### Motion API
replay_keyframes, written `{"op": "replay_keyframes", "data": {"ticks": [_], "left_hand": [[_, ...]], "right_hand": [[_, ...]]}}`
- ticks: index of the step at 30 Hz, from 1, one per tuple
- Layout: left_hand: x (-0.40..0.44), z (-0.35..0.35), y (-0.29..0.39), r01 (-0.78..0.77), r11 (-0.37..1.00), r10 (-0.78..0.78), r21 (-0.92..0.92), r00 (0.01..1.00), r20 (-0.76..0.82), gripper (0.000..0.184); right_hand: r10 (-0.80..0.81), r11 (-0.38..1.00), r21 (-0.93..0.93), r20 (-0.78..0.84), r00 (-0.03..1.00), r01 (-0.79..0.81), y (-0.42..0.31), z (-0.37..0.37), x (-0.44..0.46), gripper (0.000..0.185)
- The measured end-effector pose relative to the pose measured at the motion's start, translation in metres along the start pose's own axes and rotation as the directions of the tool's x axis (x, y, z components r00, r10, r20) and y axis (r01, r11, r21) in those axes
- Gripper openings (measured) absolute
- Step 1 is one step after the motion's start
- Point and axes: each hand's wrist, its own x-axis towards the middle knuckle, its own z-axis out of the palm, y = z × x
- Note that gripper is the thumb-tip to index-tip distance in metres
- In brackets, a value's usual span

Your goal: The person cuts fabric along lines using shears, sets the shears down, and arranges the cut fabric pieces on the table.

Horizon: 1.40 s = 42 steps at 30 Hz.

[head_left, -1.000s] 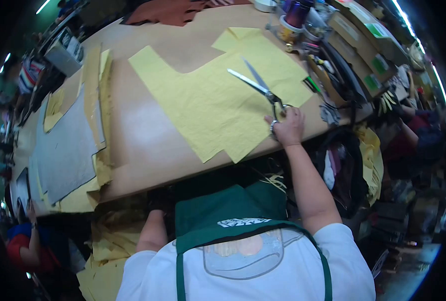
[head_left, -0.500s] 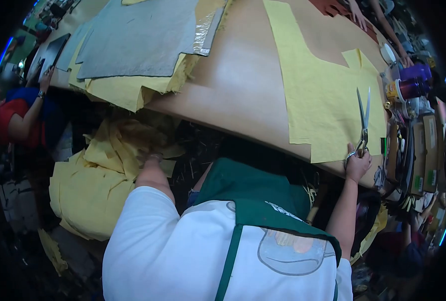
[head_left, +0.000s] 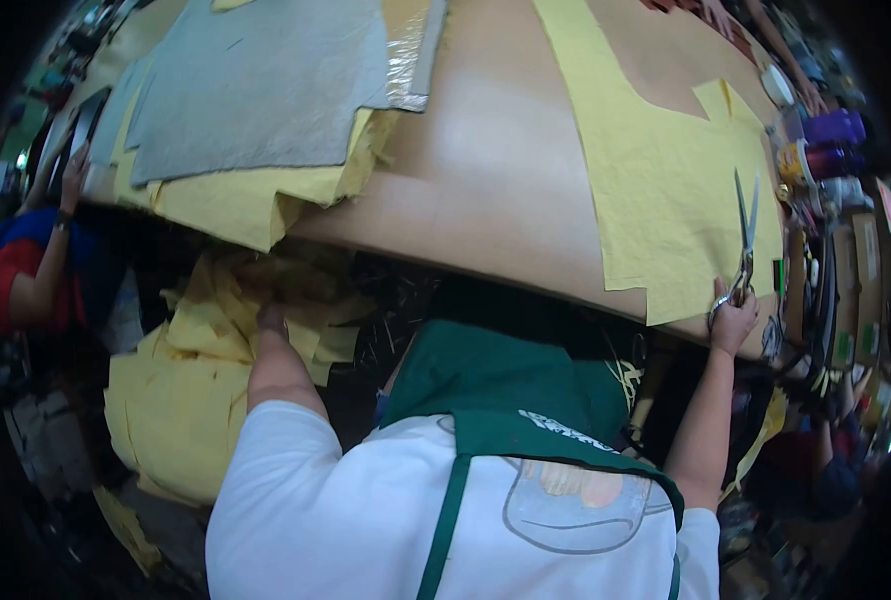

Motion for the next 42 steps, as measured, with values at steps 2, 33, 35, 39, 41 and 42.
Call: {"op": "replay_keyframes", "data": {"ticks": [2,33,35,39,41,42], "left_hand": [[0.004,0.015,0.000,0.032,0.997,-0.032,-0.070,0.999,0.005,0.044],[-0.011,-0.323,0.080,-0.147,0.712,-0.362,-0.686,0.761,-0.538,0.038],[-0.038,-0.325,0.101,-0.209,0.768,-0.328,-0.605,0.683,-0.653,0.034],[-0.108,-0.337,0.155,-0.048,0.998,-0.015,-0.051,0.559,-0.829,0.035],[-0.124,-0.346,0.177,-0.287,0.923,-0.056,-0.256,0.558,-0.828,0.035],[-0.136,-0.349,0.191,-0.406,0.869,0.004,-0.283,0.577,-0.817,0.034]], "right_hand": [[-0.022,1.000,-0.013,-0.008,1.000,0.022,-0.004,-0.004,0.000,0.051],[-0.003,1.000,-0.027,0.035,0.999,0.004,-0.007,-0.003,0.001,0.060],[0.008,1.000,-0.027,0.043,0.999,-0.007,-0.006,-0.004,0.001,0.063],[-0.029,1.000,-0.010,0.020,0.999,0.029,-0.006,-0.005,0.000,0.060],[-0.030,0.999,-0.012,0.016,0.999,0.031,-0.006,-0.005,0.000,0.058],[-0.040,0.999,-0.005,0.002,0.999,0.040,-0.007,-0.005,0.000,0.056]]}}
